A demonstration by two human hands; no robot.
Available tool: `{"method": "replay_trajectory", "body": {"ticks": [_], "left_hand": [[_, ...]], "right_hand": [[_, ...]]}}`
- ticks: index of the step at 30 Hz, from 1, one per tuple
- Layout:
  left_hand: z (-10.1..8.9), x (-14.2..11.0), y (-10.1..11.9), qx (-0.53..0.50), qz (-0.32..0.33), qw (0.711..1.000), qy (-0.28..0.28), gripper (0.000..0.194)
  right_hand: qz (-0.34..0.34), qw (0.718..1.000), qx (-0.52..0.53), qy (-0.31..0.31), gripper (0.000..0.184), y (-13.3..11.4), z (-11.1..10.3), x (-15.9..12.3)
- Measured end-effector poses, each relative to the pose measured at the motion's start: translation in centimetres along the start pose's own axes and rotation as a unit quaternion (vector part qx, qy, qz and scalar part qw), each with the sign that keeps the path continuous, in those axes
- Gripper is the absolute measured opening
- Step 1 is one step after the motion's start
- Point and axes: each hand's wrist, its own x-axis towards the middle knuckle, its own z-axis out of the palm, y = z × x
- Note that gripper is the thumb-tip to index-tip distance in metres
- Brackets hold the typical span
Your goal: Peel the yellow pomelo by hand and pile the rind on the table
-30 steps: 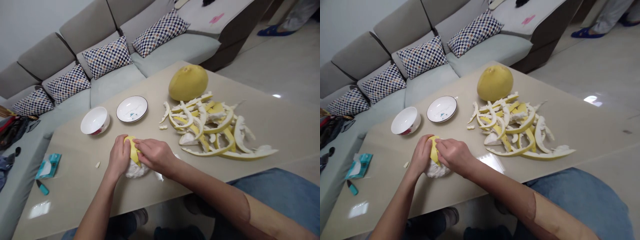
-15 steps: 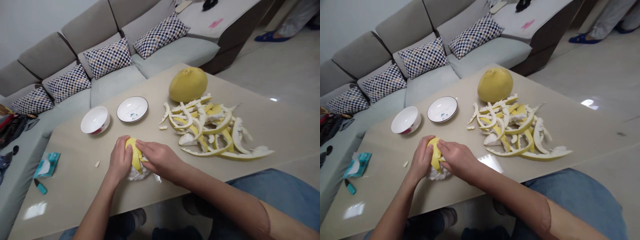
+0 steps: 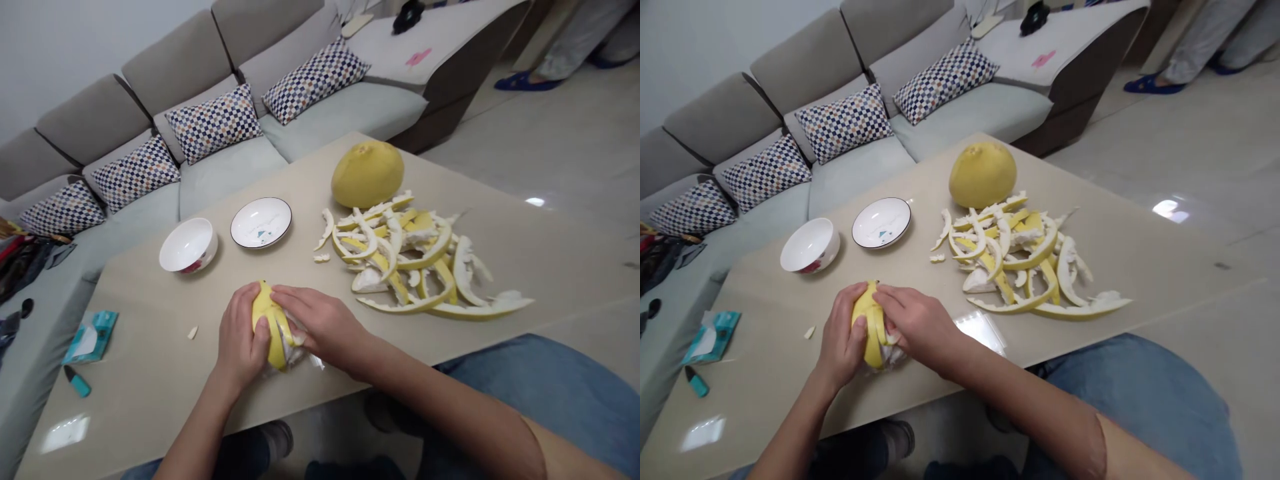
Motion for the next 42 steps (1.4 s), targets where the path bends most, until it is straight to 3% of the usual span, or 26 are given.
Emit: {"method": "replay_trajectory", "body": {"ticks": [9, 13, 17, 24, 30, 34, 37, 40, 42], "left_hand": [[-0.1, -0.1, 0.6, 0.003, 0.042, 0.999, -0.021, 0.041], [-0.3, 0.0, 0.7, -0.012, 0.036, 0.999, -0.029, 0.041], [-0.2, -0.2, 0.6, -0.013, 0.034, 0.999, -0.019, 0.041], [-0.1, -0.7, 0.0, -0.007, 0.051, 0.999, 0.005, 0.045], [-0.2, -0.9, 0.4, -0.006, 0.046, 0.999, -0.006, 0.044], [-0.3, -1.0, 0.5, -0.016, 0.045, 0.999, -0.017, 0.047], [-0.3, -1.4, 0.4, 0.006, 0.005, 1.000, -0.009, 0.060], [-0.2, -1.6, 0.5, 0.038, -0.031, 0.998, -0.036, 0.067], [-0.1, -1.6, 0.8, 0.037, -0.020, 0.998, -0.054, 0.066]], "right_hand": [[-0.053, 0.995, -0.061, -0.051, 0.038, 0.3, -0.7, -0.5], [-0.101, 0.992, -0.077, -0.025, 0.038, 0.4, -1.1, -0.7], [-0.133, 0.982, -0.128, 0.035, 0.028, 0.2, -0.1, -0.5], [-0.052, 0.993, -0.057, 0.094, 0.019, -0.3, 1.1, 0.7], [0.005, 0.989, 0.063, 0.130, 0.021, -0.1, 0.6, -0.9], [0.022, 0.992, 0.089, 0.085, 0.024, -0.4, 0.0, -1.9], [0.021, 0.998, 0.057, 0.023, 0.035, -0.4, -0.5, -1.7], [0.011, 0.999, 0.033, -0.027, 0.047, 0.1, -0.9, -1.2], [-0.003, 0.998, 0.009, -0.065, 0.050, 0.3, -1.0, -0.9]]}}
